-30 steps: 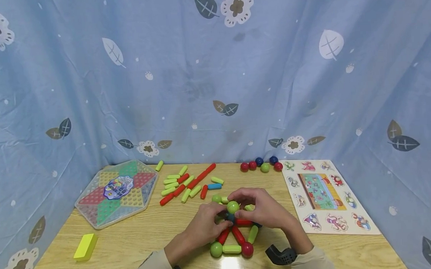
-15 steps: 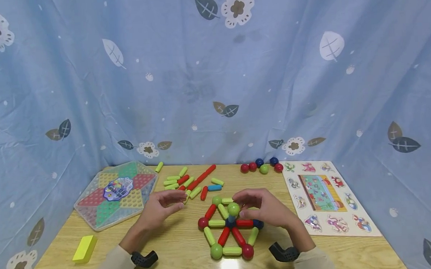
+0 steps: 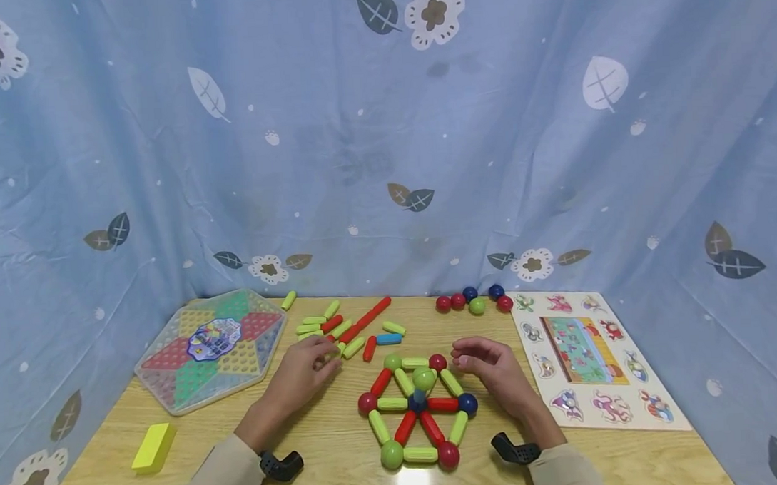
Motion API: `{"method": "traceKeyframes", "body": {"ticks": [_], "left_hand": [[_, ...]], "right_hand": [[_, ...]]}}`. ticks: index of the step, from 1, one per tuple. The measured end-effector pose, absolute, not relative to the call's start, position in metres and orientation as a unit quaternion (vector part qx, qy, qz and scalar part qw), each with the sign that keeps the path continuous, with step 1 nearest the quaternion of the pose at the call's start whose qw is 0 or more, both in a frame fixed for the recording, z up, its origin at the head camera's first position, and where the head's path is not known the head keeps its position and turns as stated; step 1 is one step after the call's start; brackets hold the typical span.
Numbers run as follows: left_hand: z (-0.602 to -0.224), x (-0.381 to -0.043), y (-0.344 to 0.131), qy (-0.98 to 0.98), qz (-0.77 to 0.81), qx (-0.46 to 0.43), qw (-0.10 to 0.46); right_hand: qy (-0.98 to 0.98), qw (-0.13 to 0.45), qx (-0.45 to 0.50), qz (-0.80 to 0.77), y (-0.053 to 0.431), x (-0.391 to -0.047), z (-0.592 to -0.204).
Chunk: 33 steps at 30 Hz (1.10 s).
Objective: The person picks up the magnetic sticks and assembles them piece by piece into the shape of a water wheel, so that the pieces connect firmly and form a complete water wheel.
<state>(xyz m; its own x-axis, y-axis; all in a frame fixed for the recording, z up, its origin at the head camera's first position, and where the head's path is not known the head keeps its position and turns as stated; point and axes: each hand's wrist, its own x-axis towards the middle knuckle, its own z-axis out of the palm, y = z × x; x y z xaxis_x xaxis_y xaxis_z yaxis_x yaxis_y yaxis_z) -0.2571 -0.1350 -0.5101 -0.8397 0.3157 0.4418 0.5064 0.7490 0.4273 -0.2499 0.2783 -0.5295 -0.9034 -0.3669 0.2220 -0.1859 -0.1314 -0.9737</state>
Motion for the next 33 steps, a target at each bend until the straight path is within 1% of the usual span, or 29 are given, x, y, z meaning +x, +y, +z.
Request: {"method": "traceKeyframes", "body": {"ticks": [5, 10, 14, 18, 21, 24, 27, 33], "left_hand": [[-0.503, -0.253, -0.133, -0.943, -0.243, -0.181, 0.136], [-0.494, -0.247, -0.140, -0.944, -0.274, -0.163, 0.084], [-0.489, -0.243, -0.148, -0.926, -0.346, -0.145, 0.032], [-0.487, -0.238, -0.145, -0.878, -0.464, -0.117, -0.024], [-0.488, -0.233, -0.134, -0.817, -0.558, -0.131, -0.060], [-0.490, -0.225, -0.119, -0.775, -0.600, -0.176, -0.093], [-0.496, -0.216, -0.106, -0.764, -0.600, -0.212, -0.108], [-0.506, -0.210, -0.096, -0.774, -0.584, -0.224, -0.096]], "right_hand": [[0.654, 0.064, -0.213, -0.723, 0.278, -0.250, -0.528], [0.667, 0.065, -0.194, -0.717, 0.278, -0.250, -0.528], [0.670, 0.066, -0.195, -0.713, 0.278, -0.250, -0.528], [0.672, 0.064, -0.202, -0.710, 0.277, -0.250, -0.528], [0.673, 0.062, -0.201, -0.709, 0.277, -0.250, -0.528], [0.676, 0.062, -0.192, -0.709, 0.277, -0.250, -0.528], [0.681, 0.063, -0.183, -0.706, 0.277, -0.249, -0.527], [0.689, 0.059, -0.180, -0.700, 0.276, -0.249, -0.529]]}}
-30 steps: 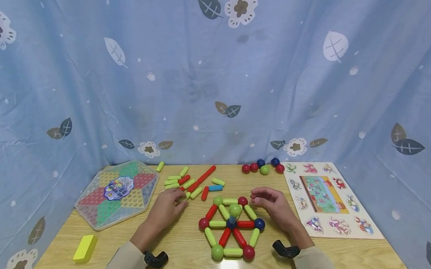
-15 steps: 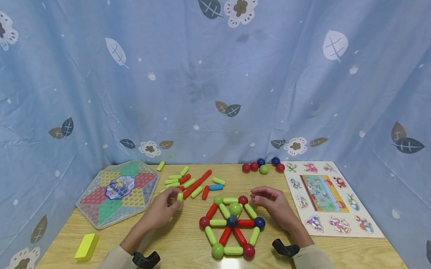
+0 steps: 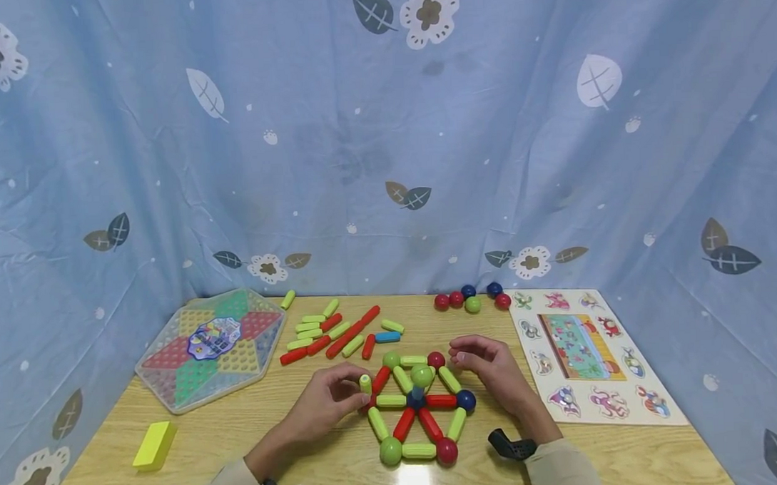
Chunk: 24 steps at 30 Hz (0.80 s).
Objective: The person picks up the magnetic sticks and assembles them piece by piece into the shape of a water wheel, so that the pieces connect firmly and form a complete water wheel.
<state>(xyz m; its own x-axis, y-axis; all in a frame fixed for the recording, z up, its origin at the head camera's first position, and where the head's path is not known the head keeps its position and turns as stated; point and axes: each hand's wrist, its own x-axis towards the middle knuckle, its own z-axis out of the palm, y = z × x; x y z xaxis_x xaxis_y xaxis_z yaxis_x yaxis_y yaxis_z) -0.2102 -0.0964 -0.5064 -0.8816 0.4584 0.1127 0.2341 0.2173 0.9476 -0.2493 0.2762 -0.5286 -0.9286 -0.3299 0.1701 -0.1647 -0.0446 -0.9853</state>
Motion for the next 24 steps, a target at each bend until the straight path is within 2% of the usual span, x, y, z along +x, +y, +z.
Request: {"method": "traceKeyframes", "body": {"ticks": [12, 15, 20, 24], "left_hand": [[-0.521, -0.213, -0.100, 0.770, 0.576, 0.265, 0.063], [-0.524, -0.214, -0.100, 0.766, 0.581, 0.269, 0.056], [-0.527, -0.214, -0.100, 0.760, 0.587, 0.275, 0.049], [-0.528, -0.214, -0.100, 0.758, 0.586, 0.285, 0.037]], "right_hand": [[0.702, 0.049, -0.172, -0.690, 0.279, -0.253, -0.527], [0.717, 0.012, -0.162, -0.678, 0.285, -0.260, -0.522], [0.757, -0.089, -0.121, -0.635, 0.299, -0.286, -0.509], [0.807, -0.126, -0.074, -0.572, 0.306, -0.312, -0.503]]}}
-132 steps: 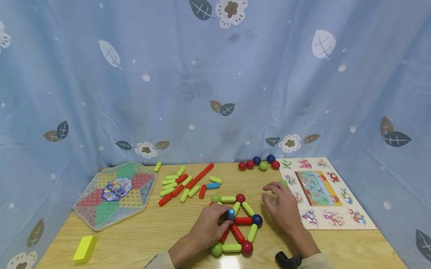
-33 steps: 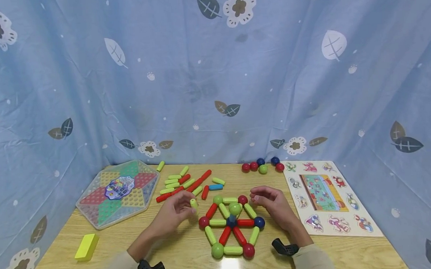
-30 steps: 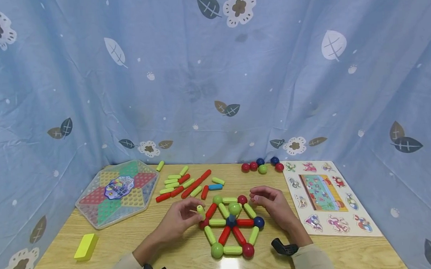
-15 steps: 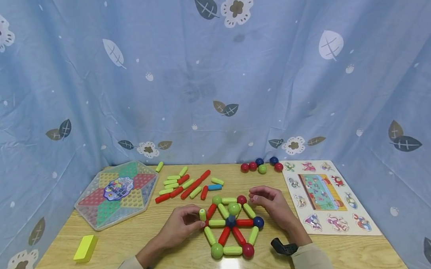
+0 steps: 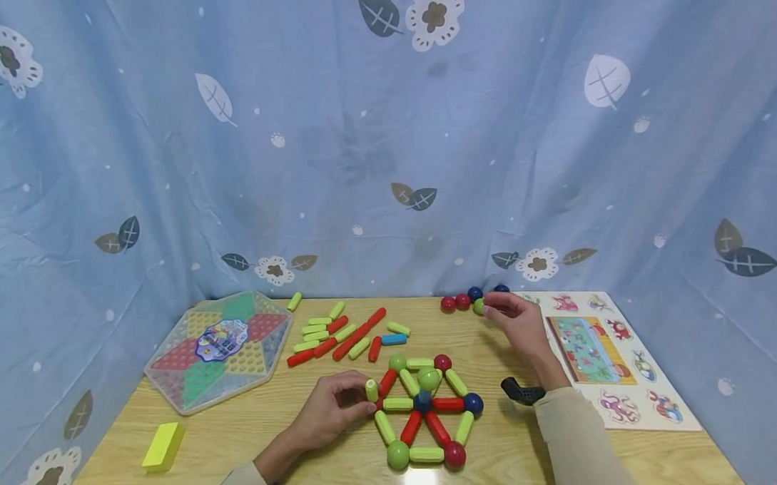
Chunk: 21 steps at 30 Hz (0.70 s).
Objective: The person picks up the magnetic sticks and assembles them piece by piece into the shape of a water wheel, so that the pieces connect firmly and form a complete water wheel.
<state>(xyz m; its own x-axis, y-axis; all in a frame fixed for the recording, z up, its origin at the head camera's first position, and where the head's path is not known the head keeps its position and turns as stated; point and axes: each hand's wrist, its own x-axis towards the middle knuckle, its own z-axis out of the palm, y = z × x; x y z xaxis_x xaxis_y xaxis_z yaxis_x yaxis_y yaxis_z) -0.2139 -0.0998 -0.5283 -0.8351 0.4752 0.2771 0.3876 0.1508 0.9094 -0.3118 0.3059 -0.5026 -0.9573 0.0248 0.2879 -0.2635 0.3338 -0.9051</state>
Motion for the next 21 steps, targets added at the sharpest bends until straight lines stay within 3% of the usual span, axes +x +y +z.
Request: {"method": "traceKeyframes", "body": {"ticks": [8, 14, 21], "left_hand": [[-0.529, -0.215, -0.097, 0.753, 0.587, 0.295, 0.040], [-0.528, -0.215, -0.097, 0.751, 0.591, 0.291, 0.051], [-0.525, -0.215, -0.101, 0.754, 0.591, 0.282, 0.055]], "right_hand": [[-0.897, 0.146, 0.047, 0.414, 0.305, -0.343, -0.508], [-0.899, 0.158, 0.063, 0.403, 0.290, -0.333, -0.496], [-0.801, 0.025, 0.223, 0.555, 0.245, -0.293, -0.436]]}}
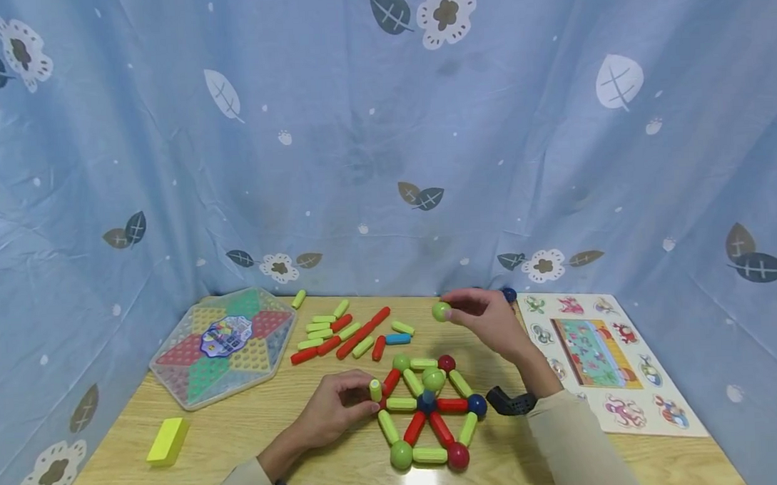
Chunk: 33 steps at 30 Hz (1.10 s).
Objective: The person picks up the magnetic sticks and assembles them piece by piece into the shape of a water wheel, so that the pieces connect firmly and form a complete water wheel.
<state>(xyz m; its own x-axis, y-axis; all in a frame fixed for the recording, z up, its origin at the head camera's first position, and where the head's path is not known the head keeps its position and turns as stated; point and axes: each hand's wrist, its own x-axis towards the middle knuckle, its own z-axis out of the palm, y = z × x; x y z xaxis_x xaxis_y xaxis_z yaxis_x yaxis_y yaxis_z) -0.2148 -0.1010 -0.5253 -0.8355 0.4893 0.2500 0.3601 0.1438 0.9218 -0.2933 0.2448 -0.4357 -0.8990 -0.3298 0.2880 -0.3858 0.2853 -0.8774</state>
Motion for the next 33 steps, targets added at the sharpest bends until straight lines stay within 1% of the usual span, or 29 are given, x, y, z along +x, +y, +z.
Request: {"method": "traceKeyframes", "body": {"ticks": [5, 10, 13, 17, 21, 23, 26, 30, 33], "left_hand": [[-0.524, -0.215, -0.103, 0.756, 0.590, 0.279, 0.050], [-0.525, -0.216, -0.104, 0.753, 0.588, 0.291, 0.044], [-0.527, -0.216, -0.103, 0.753, 0.583, 0.303, 0.038], [-0.528, -0.217, -0.103, 0.749, 0.582, 0.313, 0.032], [-0.529, -0.216, -0.103, 0.744, 0.588, 0.315, 0.033], [-0.529, -0.216, -0.103, 0.744, 0.588, 0.315, 0.032], [-0.528, -0.216, -0.102, 0.747, 0.588, 0.309, 0.035], [-0.527, -0.215, -0.101, 0.748, 0.591, 0.299, 0.044], [-0.528, -0.215, -0.102, 0.747, 0.593, 0.295, 0.048]], "right_hand": [[-0.777, -0.056, 0.353, 0.517, 0.202, -0.268, -0.403], [-0.788, -0.118, 0.424, 0.431, 0.164, -0.255, -0.389], [-0.796, -0.127, 0.450, 0.384, 0.148, -0.252, -0.387], [-0.809, -0.121, 0.466, 0.337, 0.138, -0.250, -0.390], [-0.815, -0.116, 0.466, 0.325, 0.137, -0.249, -0.393], [-0.818, -0.101, 0.461, 0.328, 0.141, -0.248, -0.394], [-0.829, -0.073, 0.427, 0.353, 0.157, -0.250, -0.399], [-0.833, -0.047, 0.330, 0.441, 0.200, -0.263, -0.425], [-0.821, -0.049, 0.242, 0.515, 0.237, -0.270, -0.454]]}}
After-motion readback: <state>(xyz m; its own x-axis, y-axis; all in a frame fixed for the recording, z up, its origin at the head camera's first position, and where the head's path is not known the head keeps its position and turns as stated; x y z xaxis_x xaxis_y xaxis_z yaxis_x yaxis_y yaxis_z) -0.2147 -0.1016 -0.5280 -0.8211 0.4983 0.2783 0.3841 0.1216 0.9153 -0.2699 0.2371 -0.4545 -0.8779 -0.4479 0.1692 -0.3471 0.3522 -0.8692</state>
